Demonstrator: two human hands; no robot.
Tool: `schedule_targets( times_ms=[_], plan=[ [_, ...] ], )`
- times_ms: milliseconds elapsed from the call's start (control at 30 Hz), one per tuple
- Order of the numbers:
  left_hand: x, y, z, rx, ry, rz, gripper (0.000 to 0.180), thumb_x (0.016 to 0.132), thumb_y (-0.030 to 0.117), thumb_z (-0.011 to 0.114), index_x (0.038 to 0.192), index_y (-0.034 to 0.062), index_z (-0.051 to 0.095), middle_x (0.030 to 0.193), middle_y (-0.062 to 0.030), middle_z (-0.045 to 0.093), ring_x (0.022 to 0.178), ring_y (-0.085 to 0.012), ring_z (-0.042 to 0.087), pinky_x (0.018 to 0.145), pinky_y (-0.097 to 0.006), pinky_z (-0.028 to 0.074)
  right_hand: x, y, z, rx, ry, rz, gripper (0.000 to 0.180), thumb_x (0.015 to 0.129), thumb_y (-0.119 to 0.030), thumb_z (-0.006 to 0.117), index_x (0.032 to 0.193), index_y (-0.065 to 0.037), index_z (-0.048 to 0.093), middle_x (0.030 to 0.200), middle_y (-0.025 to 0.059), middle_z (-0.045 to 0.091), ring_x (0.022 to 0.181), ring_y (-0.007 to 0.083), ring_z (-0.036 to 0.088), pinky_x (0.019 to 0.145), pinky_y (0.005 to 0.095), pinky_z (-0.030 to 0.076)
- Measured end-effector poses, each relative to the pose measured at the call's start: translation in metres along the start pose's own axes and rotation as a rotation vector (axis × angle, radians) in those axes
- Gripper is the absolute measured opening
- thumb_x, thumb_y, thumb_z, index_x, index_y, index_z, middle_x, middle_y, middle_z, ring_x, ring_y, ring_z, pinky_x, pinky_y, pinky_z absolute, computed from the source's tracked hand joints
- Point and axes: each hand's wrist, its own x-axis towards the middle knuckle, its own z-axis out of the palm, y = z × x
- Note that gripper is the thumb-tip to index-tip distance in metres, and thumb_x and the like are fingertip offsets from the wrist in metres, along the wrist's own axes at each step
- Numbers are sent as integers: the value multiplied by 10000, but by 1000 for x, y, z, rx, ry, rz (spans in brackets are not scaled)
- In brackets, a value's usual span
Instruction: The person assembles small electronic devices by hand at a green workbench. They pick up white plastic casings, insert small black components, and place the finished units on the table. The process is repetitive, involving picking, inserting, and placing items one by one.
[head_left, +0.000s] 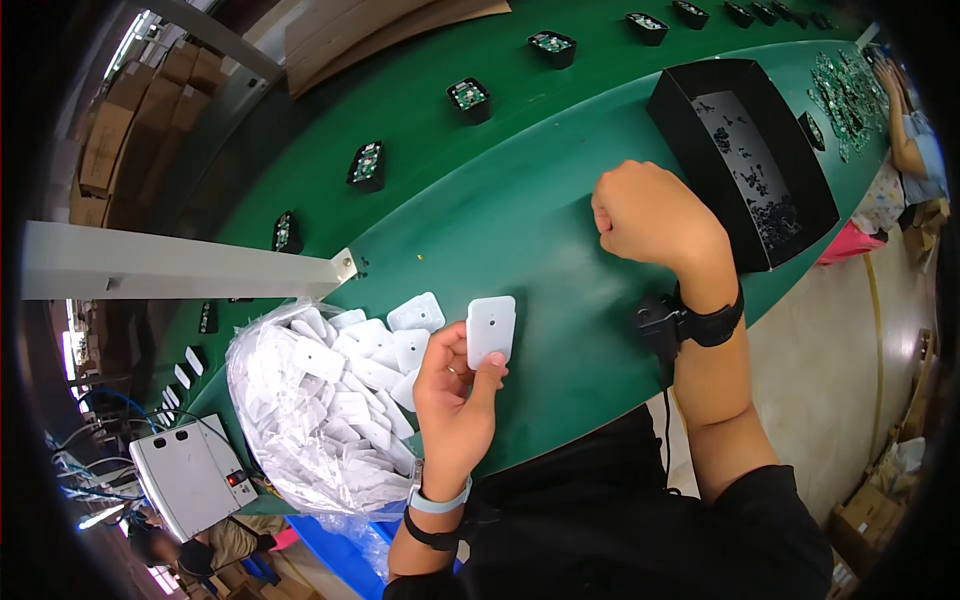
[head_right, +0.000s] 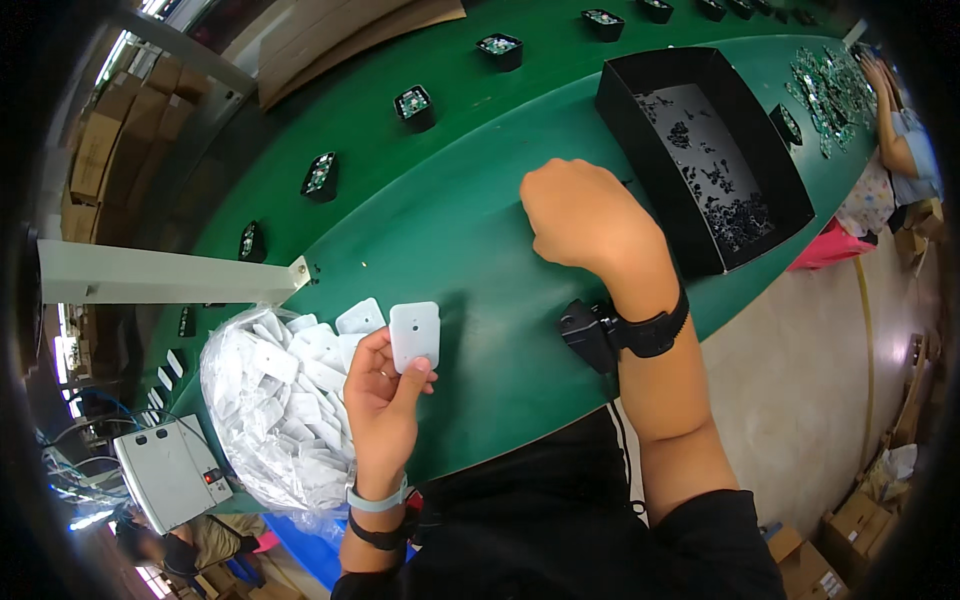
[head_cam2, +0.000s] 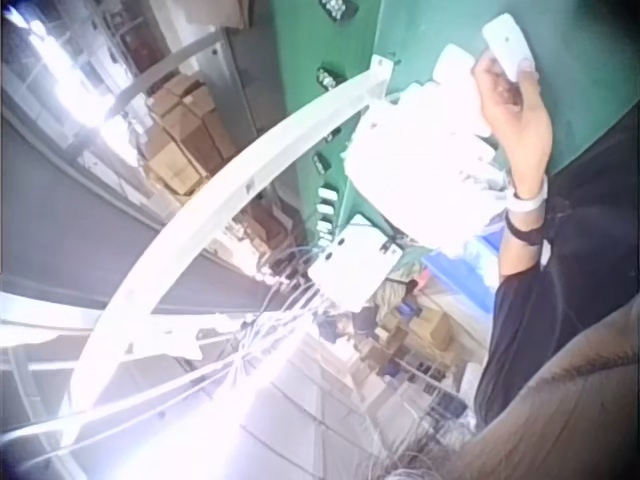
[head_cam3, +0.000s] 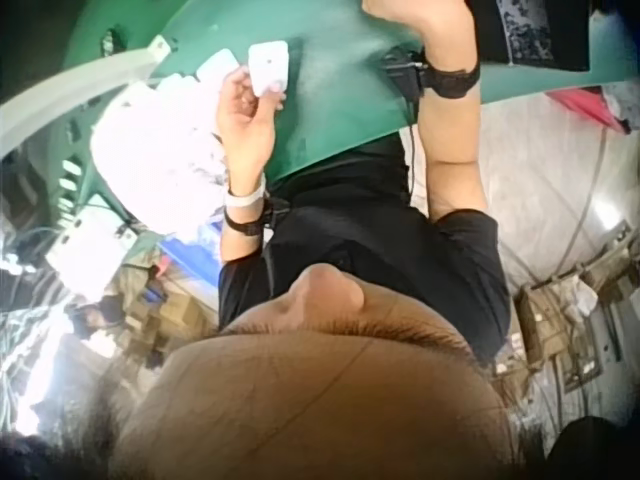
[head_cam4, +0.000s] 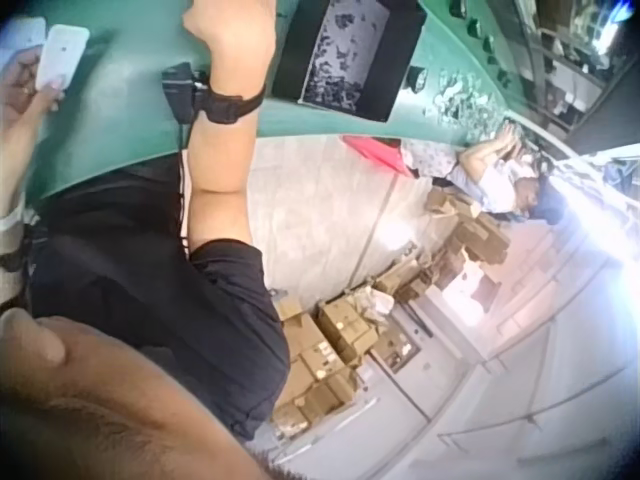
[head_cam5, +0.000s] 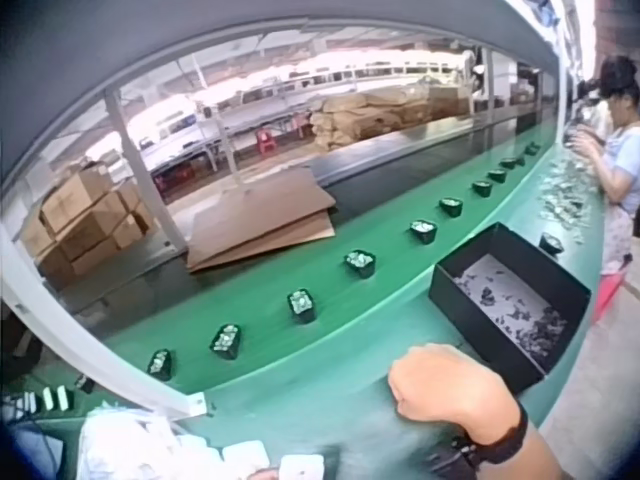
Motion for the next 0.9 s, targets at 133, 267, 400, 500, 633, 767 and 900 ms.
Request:
schedule_targets(
  times_ms=[133,267,400,500,633,767,900],
  plan=[
    [1,1,-3,-105,-17,-48,295,950,9,619,1229,-18,527,1038,-76,670,867,-120,622,727,-244,505,4,-5,-9,223,-60,-101,48,629,-3,679,661,-6,644,623,123,618,576,249,602,538,338,474],
    [0,-5,-6,-156,41,64,257,950,17,618,1195,-21,548,1074,-90,651,899,-145,624,769,-269,513,5,-20,-24,669,-65,-329,70,698,-11,730,734,0,670,651,55,621,548,121,544,520,249,436],
    [3,-10,-11,1,108,291,189,924,-44,568,1110,-11,573,1139,-141,630,977,-218,652,861,-358,543,3,-39,-21,991,-130,-485,59,766,-35,734,791,7,701,673,26,652,590,76,551,552,233,450],
    [5,-9,-11,12,82,330,217,902,-92,528,1093,-6,585,1175,-155,619,1038,-237,654,898,-384,549,4,-45,-12,1127,-176,-563,66,785,4,751,828,-8,702,737,23,676,605,71,559,554,223,436],
    [-2,-4,-15,-50,28,154,284,877,-123,511,1130,-21,589,1217,-169,606,1088,-245,642,933,-388,541,4,-48,-10,1152,-187,-614,74,809,-9,762,845,-20,698,782,23,687,607,76,552,550,231,422],
    [-3,10,-10,-237,32,168,373,857,-141,512,1213,-50,579,1253,-170,592,1135,-236,617,973,-369,513,5,-55,-9,1057,-90,-642,68,833,-42,751,853,-21,691,782,25,681,587,89,537,538,238,410],
    [0,21,-12,-450,123,160,412,872,-125,608,1274,-67,538,1266,-119,576,1089,-221,648,918,-304,525,5,-59,-5,981,-50,-612,68,831,-49,742,848,-23,682,774,32,667,585,106,538,539,247,416]
  ],
)
